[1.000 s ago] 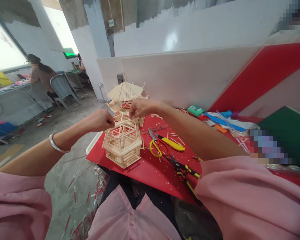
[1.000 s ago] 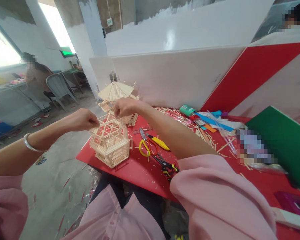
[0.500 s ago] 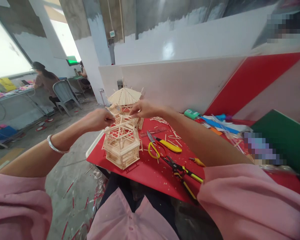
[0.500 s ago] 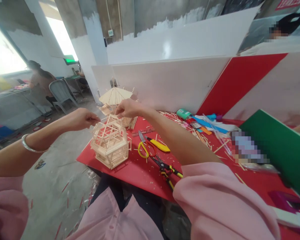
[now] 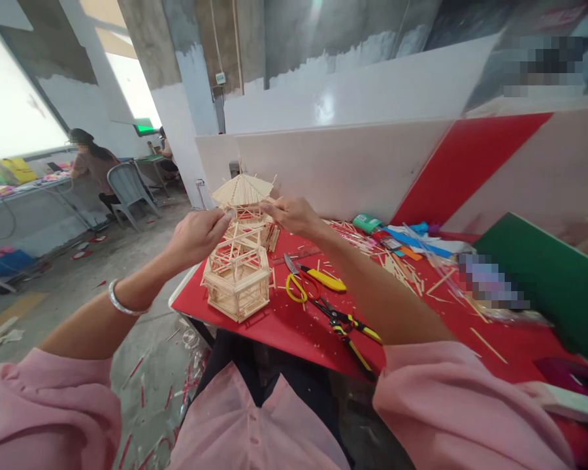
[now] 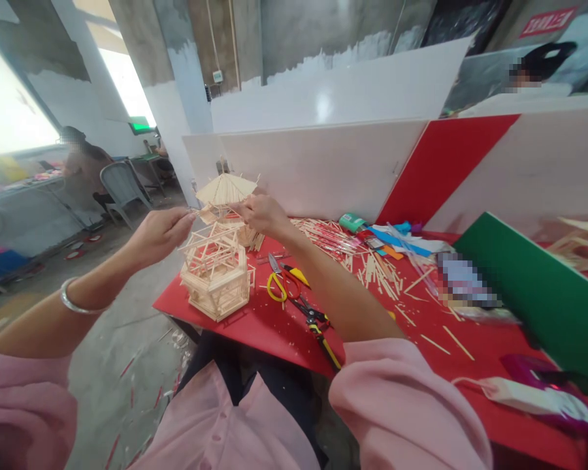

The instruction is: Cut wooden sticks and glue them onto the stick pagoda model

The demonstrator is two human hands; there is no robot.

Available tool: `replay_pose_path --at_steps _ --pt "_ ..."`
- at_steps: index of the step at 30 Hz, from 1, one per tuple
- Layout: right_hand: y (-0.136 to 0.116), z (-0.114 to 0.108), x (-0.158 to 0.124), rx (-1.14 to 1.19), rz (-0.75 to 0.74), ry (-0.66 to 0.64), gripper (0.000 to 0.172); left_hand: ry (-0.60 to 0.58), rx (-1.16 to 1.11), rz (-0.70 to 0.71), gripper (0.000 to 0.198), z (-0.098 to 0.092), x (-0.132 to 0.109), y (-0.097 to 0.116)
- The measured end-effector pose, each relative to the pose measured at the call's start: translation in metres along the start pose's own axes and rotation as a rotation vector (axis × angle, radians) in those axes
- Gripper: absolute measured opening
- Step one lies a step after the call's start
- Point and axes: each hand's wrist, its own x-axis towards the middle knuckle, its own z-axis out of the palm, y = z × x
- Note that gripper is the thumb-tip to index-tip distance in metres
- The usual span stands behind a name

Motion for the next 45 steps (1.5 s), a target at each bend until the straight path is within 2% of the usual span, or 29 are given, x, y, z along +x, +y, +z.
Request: replay_pose_path --at_steps 2,5,8,10,14,16,19,25,29,32,34,37,39,41,42,45 --pt "0.015 0.007 -0.016 0.102 0.093 0.023 0.048 0.050 -0.135 -0.008 0.043 0.014 -0.018 0.002" --pt "0.029 0.025 -0.054 0.363 0.189 0.087 0.033 -0.026 -0.502 -0.023 0.041 0.048 -0.045 0.007" --pt "0.022 0.046 -0.100 0.707 0.224 0.193 0.032 -0.041 -0.941 -0.202 0.036 0.088 -0.061 0.016" --pt "0.010 0.057 -0.125 0.814 0.217 0.252 0.030 -0.033 -1.217 -0.336 0.040 0.112 -0.065 0.024" --pt "-0.008 0.067 -0.149 0.825 0.119 0.278 0.019 -0.175 -1.626 -0.520 0.047 0.145 -0.063 0.034" --pt "-0.008 0.068 -0.152 0.770 0.083 0.301 0.014 -0.249 -1.738 -0.565 0.049 0.156 -0.061 0.035" --pt "-0.003 0.066 -0.153 0.657 0.065 0.314 0.015 -0.298 -1.820 -0.581 0.047 0.167 -0.060 0.033" --pt "0.004 0.060 -0.160 0.404 0.015 0.344 0.018 -0.352 -1.825 -0.575 0.043 0.180 -0.058 0.033" --pt "0.010 0.059 -0.163 0.302 0.058 0.350 0.017 -0.321 -1.677 -0.576 0.045 0.188 -0.056 0.037" --pt "0.016 0.059 -0.166 0.330 0.143 0.400 0.018 -0.195 -1.413 -0.522 0.041 0.189 -0.053 0.040" --pt "0.020 0.058 -0.168 0.356 0.173 0.416 0.018 -0.086 -1.158 -0.418 0.031 0.188 -0.052 0.041" --pt "0.025 0.059 -0.167 0.314 0.100 0.402 0.019 0.007 -0.828 -0.246 0.008 0.189 -0.052 0.039" --pt "0.027 0.062 -0.165 0.262 0.036 0.409 0.016 0.005 -0.701 -0.177 0.012 0.190 -0.053 0.037" --pt "0.027 0.066 -0.163 0.240 0.012 0.429 0.008 -0.014 -0.643 -0.140 0.019 0.190 -0.054 0.037" --pt "0.026 0.068 -0.162 0.242 0.012 0.445 0.011 -0.028 -0.649 -0.132 0.023 0.190 -0.054 0.038" --pt "0.025 0.069 -0.163 0.291 0.066 0.543 0.017 -0.080 -0.805 -0.195 0.024 0.189 -0.054 0.043"
